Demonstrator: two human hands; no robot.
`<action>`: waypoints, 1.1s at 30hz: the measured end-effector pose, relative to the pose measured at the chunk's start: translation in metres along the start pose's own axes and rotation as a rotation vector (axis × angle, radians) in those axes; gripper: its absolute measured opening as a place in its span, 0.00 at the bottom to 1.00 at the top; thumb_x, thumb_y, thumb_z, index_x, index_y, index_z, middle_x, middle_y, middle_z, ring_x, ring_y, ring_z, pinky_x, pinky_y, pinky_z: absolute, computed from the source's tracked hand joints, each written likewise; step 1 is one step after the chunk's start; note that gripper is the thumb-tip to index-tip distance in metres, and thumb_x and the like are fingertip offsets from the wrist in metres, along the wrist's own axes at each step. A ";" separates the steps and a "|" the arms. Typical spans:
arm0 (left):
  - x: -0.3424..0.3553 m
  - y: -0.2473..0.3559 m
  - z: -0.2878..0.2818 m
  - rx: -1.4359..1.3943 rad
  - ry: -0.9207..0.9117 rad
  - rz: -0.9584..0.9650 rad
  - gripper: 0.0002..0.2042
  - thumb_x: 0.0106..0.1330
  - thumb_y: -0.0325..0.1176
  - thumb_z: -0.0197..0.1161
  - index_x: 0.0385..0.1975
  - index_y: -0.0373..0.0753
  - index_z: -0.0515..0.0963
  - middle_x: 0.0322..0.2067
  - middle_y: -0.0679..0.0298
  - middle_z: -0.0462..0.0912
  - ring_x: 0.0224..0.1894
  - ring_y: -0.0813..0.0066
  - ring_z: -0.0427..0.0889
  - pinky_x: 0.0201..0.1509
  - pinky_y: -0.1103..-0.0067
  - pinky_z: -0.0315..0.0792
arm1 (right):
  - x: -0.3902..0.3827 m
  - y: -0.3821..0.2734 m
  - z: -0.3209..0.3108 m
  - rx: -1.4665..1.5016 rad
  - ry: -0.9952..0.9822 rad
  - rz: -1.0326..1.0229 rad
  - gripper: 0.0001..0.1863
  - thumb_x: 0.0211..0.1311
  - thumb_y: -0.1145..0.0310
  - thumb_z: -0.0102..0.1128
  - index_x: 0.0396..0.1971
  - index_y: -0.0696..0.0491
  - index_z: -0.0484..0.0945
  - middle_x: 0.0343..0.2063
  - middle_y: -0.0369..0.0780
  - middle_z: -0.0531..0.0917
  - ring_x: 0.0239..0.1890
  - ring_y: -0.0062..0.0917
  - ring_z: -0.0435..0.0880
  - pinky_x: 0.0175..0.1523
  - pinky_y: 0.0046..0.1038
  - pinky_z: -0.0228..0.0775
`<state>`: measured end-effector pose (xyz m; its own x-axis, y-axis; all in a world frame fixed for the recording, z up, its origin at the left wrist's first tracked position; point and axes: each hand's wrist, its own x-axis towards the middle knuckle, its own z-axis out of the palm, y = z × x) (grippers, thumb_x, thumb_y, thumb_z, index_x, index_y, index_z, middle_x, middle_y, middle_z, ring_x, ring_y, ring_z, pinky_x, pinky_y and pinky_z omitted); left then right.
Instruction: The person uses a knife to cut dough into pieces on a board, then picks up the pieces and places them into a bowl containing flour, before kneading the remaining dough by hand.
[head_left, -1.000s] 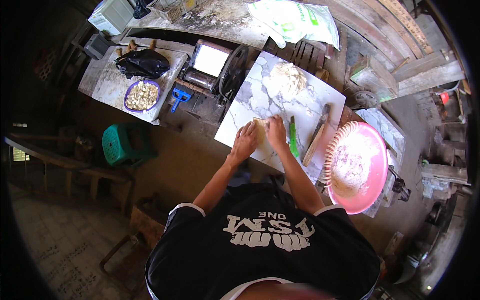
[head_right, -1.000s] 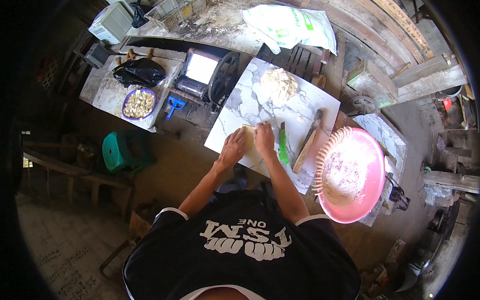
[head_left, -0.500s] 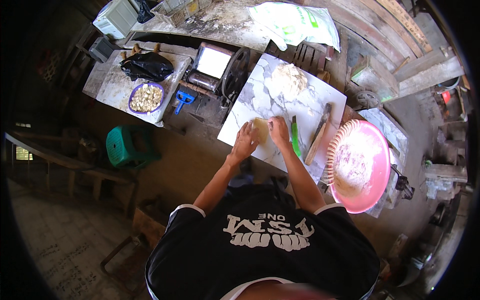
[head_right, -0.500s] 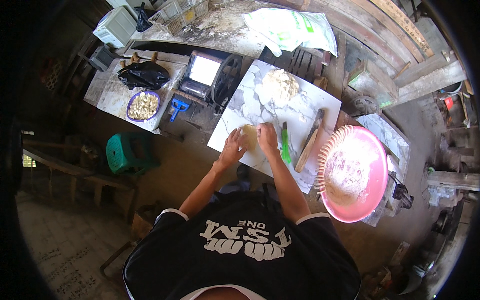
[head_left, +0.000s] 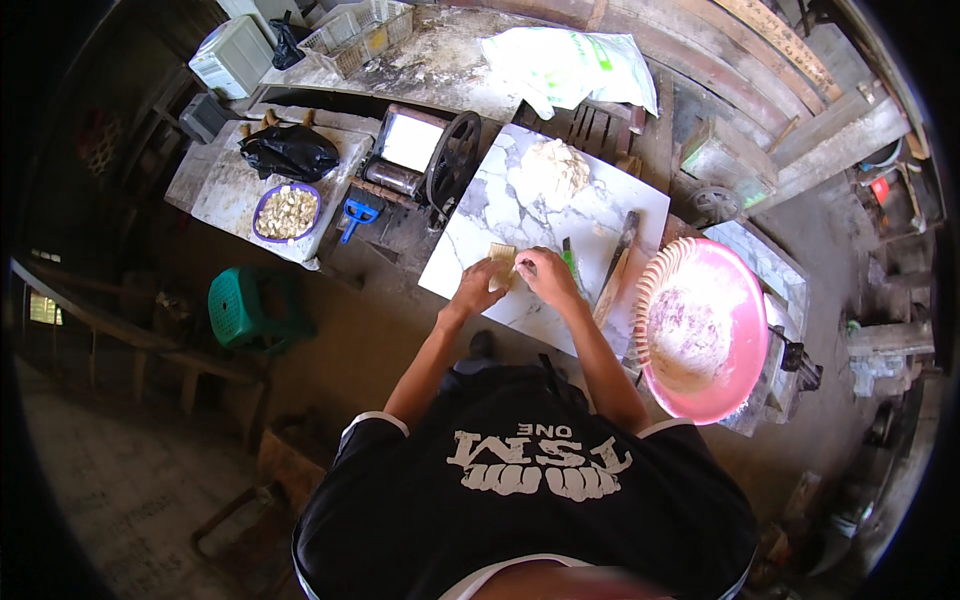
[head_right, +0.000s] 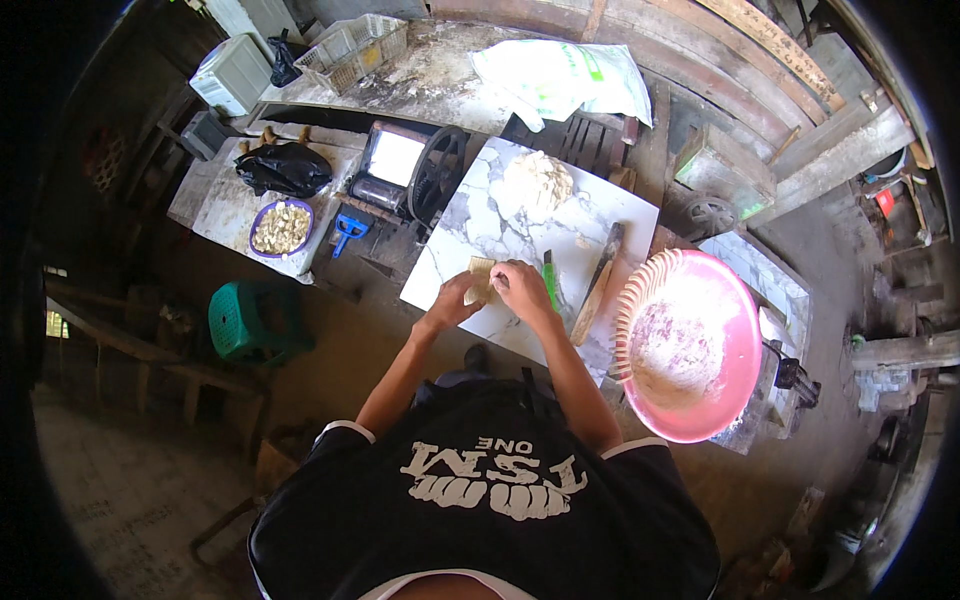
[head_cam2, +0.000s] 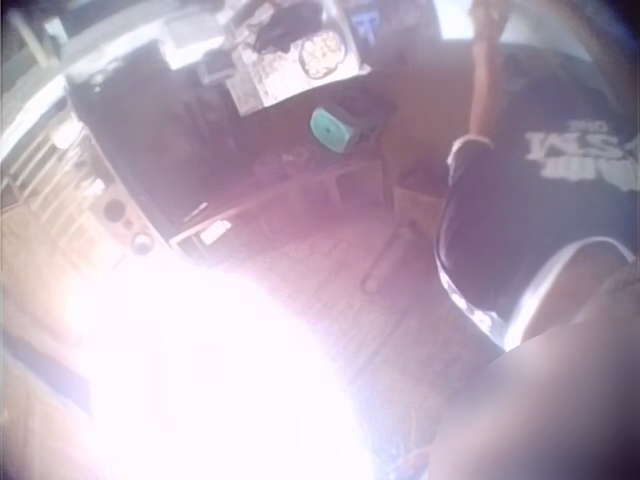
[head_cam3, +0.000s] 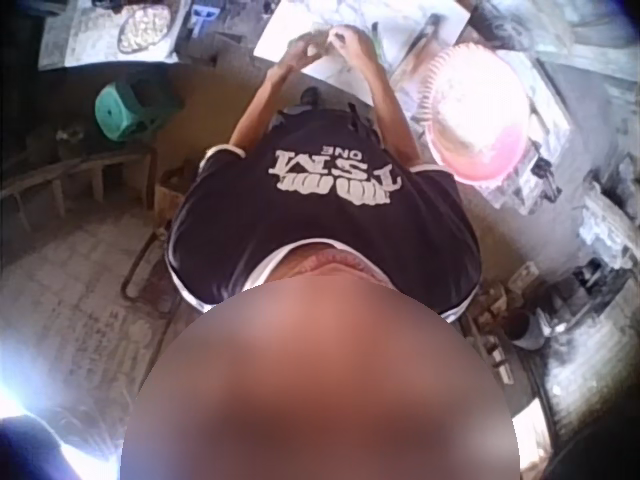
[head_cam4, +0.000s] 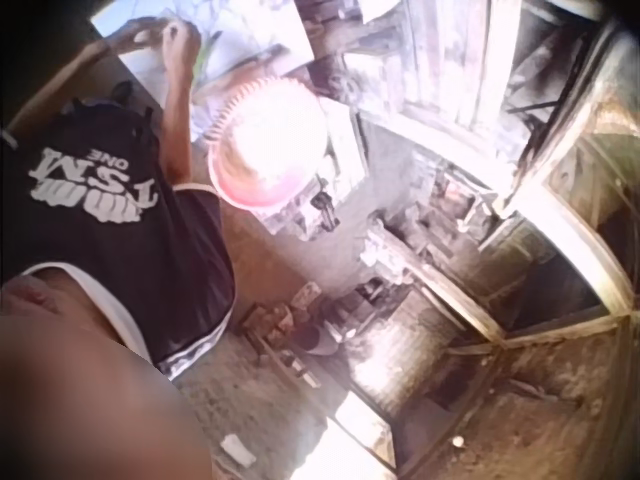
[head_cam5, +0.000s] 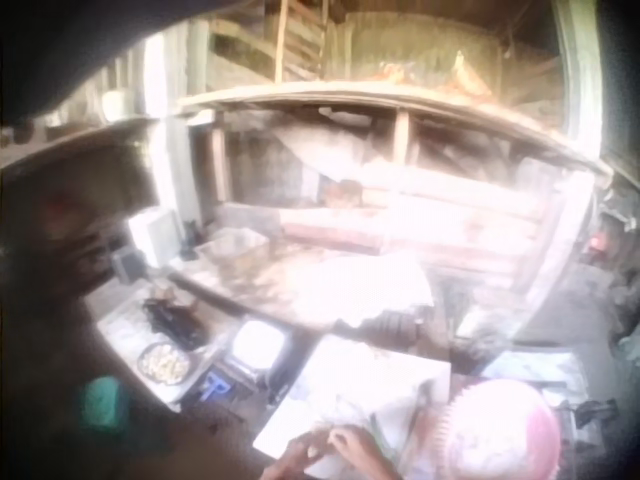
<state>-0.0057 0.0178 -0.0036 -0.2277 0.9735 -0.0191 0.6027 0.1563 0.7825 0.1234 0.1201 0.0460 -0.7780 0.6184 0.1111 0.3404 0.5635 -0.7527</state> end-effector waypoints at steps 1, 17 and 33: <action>0.000 0.000 0.002 0.023 -0.015 -0.010 0.21 0.48 0.32 0.58 0.45 0.41 0.67 0.48 0.58 0.68 0.54 0.58 0.61 0.56 0.69 0.55 | 0.001 0.001 0.000 -0.002 0.002 -0.005 0.04 0.45 0.73 0.54 0.23 0.56 0.73 0.21 0.43 0.76 0.27 0.35 0.74 0.35 0.32 0.65; 0.011 0.003 0.013 0.269 0.073 0.096 0.11 0.51 0.28 0.51 0.35 0.42 0.74 0.49 0.57 0.66 0.55 0.57 0.58 0.56 0.61 0.52 | -0.022 0.004 -0.012 0.177 0.145 0.130 0.07 0.44 0.77 0.55 0.27 0.59 0.74 0.23 0.41 0.78 0.27 0.24 0.78 0.34 0.21 0.67; 0.003 0.051 0.009 -0.822 -0.241 -0.166 0.16 0.57 0.30 0.54 0.46 0.37 0.65 0.43 0.61 0.71 0.47 0.71 0.69 0.52 0.78 0.61 | -0.037 -0.011 -0.028 0.346 0.269 0.162 0.07 0.49 0.73 0.55 0.29 0.59 0.75 0.25 0.39 0.79 0.29 0.20 0.78 0.29 0.19 0.67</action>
<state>0.0314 0.0301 0.0305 -0.0395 0.9721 -0.2314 -0.1878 0.2203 0.9572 0.1628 0.1065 0.0684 -0.5491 0.8292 0.1043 0.2142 0.2603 -0.9415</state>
